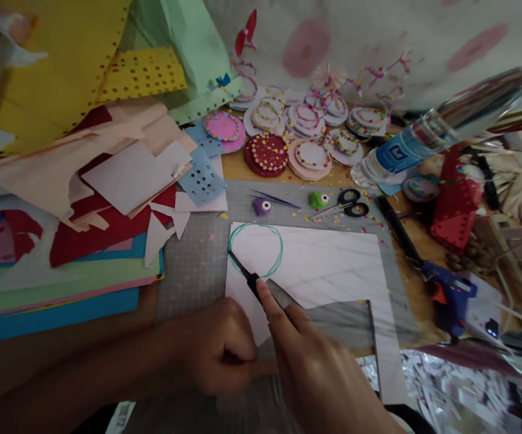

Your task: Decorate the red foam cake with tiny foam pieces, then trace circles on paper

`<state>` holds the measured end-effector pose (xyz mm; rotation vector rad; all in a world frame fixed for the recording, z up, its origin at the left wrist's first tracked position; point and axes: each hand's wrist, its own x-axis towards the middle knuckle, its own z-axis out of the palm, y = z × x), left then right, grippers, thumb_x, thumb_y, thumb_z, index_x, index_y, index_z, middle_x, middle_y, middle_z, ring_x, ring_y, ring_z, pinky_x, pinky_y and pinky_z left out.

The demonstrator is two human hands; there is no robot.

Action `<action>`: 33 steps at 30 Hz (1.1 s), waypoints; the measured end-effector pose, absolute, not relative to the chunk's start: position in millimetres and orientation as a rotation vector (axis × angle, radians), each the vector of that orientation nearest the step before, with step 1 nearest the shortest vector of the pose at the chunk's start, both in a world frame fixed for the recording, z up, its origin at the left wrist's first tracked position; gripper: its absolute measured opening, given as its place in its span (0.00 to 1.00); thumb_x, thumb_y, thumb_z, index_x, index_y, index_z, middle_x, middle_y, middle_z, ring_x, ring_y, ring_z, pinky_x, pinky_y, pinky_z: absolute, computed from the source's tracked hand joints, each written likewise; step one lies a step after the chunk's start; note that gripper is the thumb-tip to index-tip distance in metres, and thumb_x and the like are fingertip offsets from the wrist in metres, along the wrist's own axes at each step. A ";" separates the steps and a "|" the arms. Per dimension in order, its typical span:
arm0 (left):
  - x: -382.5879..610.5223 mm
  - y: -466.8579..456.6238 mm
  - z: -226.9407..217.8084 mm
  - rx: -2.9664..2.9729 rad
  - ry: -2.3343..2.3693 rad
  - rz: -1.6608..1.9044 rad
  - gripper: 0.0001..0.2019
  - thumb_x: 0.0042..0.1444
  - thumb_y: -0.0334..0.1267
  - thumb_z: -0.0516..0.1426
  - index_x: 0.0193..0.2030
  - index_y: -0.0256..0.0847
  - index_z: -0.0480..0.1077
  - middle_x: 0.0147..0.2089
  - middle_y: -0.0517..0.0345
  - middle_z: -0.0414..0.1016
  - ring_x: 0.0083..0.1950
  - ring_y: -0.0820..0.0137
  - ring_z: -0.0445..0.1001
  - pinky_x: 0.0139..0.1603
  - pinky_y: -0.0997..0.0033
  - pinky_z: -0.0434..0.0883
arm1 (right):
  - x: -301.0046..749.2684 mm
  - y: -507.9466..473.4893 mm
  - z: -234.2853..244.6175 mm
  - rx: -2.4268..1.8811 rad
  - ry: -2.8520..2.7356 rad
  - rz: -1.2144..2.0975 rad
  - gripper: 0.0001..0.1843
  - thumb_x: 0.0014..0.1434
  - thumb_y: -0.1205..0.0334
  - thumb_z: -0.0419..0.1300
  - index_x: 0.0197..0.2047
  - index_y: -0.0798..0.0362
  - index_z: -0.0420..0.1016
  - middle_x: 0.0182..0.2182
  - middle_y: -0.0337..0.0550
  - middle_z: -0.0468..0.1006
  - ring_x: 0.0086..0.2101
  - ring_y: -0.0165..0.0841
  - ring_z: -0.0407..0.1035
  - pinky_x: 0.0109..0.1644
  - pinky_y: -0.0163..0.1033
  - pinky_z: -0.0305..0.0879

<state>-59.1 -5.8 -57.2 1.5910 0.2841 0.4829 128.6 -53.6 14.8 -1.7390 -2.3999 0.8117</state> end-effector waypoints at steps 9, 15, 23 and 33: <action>-48.8 -13.0 -63.7 1.892 0.268 0.608 0.18 0.46 0.28 0.58 0.12 0.39 0.55 0.13 0.66 0.62 0.19 0.77 0.57 0.21 0.73 0.52 | 117.3 -60.3 16.4 -1.767 -2.425 0.712 0.37 0.65 0.72 0.44 0.75 0.46 0.42 0.34 0.42 0.78 0.22 0.30 0.75 0.22 0.30 0.72; -47.9 -12.8 -63.9 1.973 0.295 0.651 0.17 0.42 0.29 0.62 0.11 0.38 0.59 0.12 0.66 0.66 0.18 0.78 0.58 0.21 0.73 0.52 | 114.4 -61.8 18.3 -1.757 -2.443 0.715 0.37 0.66 0.73 0.43 0.75 0.49 0.40 0.33 0.41 0.77 0.22 0.30 0.76 0.21 0.30 0.72; -48.0 -12.8 -60.5 2.020 0.315 0.558 0.17 0.43 0.29 0.62 0.11 0.38 0.60 0.14 0.66 0.69 0.18 0.79 0.62 0.21 0.73 0.54 | 118.6 -62.3 24.7 -1.735 -2.496 0.710 0.37 0.65 0.74 0.43 0.75 0.49 0.40 0.33 0.40 0.77 0.19 0.29 0.74 0.20 0.29 0.70; -48.7 -12.1 -59.6 2.009 0.330 0.544 0.17 0.44 0.29 0.60 0.12 0.38 0.57 0.13 0.66 0.68 0.18 0.78 0.62 0.21 0.72 0.51 | 134.7 -67.7 23.4 -1.761 -2.552 0.663 0.41 0.61 0.76 0.44 0.76 0.47 0.40 0.33 0.40 0.77 0.16 0.27 0.70 0.17 0.28 0.66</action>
